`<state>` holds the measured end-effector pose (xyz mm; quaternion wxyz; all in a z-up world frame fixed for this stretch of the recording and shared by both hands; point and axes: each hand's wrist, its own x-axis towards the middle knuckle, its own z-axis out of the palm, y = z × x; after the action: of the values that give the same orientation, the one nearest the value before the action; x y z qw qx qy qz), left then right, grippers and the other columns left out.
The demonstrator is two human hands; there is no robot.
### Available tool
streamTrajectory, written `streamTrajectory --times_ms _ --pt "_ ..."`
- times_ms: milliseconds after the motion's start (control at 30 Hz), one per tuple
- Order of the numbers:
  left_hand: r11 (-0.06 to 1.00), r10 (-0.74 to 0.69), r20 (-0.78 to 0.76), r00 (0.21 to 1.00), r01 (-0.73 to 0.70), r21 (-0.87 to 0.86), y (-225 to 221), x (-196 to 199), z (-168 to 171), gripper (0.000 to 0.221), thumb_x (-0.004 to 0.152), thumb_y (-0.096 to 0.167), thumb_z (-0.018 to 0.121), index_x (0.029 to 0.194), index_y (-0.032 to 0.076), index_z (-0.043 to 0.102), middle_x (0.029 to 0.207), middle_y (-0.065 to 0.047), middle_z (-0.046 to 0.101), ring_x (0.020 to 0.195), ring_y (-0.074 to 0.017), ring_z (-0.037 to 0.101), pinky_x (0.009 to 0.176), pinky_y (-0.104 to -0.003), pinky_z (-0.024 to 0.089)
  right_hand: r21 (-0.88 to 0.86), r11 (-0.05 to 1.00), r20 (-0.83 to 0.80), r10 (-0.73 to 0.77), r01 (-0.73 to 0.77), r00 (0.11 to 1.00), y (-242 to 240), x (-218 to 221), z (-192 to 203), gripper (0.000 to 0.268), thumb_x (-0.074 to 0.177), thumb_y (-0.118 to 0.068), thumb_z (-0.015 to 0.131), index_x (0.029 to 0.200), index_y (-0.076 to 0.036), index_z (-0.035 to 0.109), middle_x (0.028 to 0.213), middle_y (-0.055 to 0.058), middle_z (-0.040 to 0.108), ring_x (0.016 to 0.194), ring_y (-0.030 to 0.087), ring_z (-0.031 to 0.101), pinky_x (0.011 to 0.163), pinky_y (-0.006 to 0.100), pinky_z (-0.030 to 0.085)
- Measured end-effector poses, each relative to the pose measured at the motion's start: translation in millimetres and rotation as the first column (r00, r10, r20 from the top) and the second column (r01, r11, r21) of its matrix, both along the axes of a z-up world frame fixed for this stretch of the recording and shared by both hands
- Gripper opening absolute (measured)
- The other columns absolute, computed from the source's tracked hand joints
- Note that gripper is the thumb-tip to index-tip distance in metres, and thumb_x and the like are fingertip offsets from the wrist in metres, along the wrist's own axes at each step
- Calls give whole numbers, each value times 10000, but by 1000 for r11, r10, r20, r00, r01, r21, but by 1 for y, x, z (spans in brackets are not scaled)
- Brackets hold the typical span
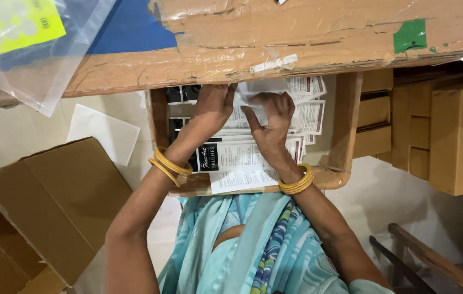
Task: The person places paintbrush product sheets into cardboard boxes and inserts brushes into the boxes by hand.
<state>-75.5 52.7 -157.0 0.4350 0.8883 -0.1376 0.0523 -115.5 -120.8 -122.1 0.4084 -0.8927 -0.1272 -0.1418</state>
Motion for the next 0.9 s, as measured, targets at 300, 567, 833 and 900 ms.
streamTrajectory --times_ms 300,567,833,900 --pt "997 -26 -176 984 13 -75 8 18 -38 250 1006 113 614 1230 3 636 1191 -267 661 1141 -479 586 938 -504 481 -173 984 182 79 -47 980 -4 5 -2 115 871 -74 831 945 -109 750 1014 7 720 1061 221 632 1193 532 279" --pt "987 -159 -250 955 159 -20 33 43 -34 300 1006 211 612 1230 15 649 1187 -210 692 1102 -399 630 921 -468 476 -256 960 276 185 -114 943 0 -3 4 129 888 -71 861 948 -77 747 1001 30 729 1015 219 670 1222 552 254" --pt "976 -201 96 975 191 108 40 48 -52 265 1044 248 615 1185 24 608 1067 -145 691 1002 -303 659 893 -417 532 -353 848 229 489 -396 842 -7 -42 31 112 882 -91 796 987 -88 759 991 35 751 993 204 704 1161 629 306" --pt "973 -181 139 973 158 166 37 46 -34 245 1051 266 609 1196 67 613 1078 -113 695 1013 -283 660 900 -412 536 -382 809 214 548 -448 809 -9 -52 42 127 873 -99 785 997 -84 762 995 37 754 997 203 708 1157 629 307"
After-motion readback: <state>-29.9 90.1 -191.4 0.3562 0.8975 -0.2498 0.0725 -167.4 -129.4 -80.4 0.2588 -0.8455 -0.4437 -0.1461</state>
